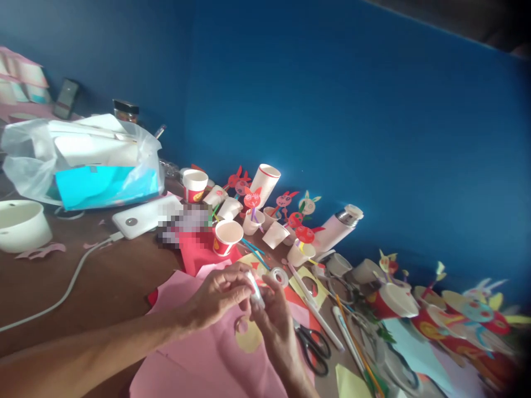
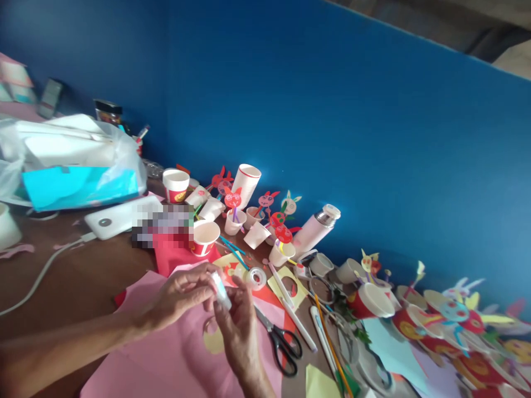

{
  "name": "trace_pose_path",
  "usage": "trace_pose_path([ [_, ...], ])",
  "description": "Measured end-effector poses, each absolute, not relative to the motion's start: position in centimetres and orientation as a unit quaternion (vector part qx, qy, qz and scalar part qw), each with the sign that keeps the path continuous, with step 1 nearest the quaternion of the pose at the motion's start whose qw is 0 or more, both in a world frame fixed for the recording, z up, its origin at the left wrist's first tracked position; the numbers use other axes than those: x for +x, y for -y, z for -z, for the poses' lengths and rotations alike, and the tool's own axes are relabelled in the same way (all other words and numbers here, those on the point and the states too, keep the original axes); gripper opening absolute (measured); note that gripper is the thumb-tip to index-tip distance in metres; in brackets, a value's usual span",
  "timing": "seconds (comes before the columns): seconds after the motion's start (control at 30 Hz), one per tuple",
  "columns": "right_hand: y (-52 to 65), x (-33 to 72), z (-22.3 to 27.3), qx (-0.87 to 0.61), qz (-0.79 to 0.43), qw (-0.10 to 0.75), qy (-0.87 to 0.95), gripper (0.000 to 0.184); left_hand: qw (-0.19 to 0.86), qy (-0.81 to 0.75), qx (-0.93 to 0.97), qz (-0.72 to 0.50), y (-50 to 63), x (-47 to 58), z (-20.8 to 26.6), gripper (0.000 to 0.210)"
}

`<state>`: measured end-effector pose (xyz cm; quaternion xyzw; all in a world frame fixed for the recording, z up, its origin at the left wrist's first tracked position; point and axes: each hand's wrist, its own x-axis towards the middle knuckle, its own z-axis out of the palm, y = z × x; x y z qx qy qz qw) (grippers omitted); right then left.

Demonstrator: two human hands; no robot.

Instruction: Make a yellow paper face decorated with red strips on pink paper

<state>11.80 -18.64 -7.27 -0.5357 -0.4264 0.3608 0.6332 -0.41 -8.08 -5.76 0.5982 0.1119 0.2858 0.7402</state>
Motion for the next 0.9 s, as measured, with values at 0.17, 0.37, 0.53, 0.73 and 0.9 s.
trace_pose_path([
  [0.17,18.9,11.6,6.8,-0.577,-0.338,0.634,0.389,0.025,0.747,-0.109,0.598,-0.27,7.9,-0.6,5.1,0.02],
  [0.37,18.9,11.3,7.5,-0.566,-0.347,0.659,0.355,0.028,0.786,-0.091,0.565,-0.234,8.2,-0.2,6.4,0.021],
  [0.53,19.2,11.2,8.5,-0.548,-0.393,0.648,0.353,0.034,0.797,-0.073,0.547,-0.246,8.4,-0.1,6.2,0.022],
  [0.73,19.6,10.9,8.5,-0.595,-0.437,0.606,0.296,0.064,0.794,-0.067,0.563,-0.221,8.8,-0.7,4.7,0.024],
  [0.9,19.3,10.9,7.8,-0.575,-0.405,0.639,0.311,0.046,0.822,-0.066,0.516,-0.233,8.5,-0.4,5.3,0.019],
])
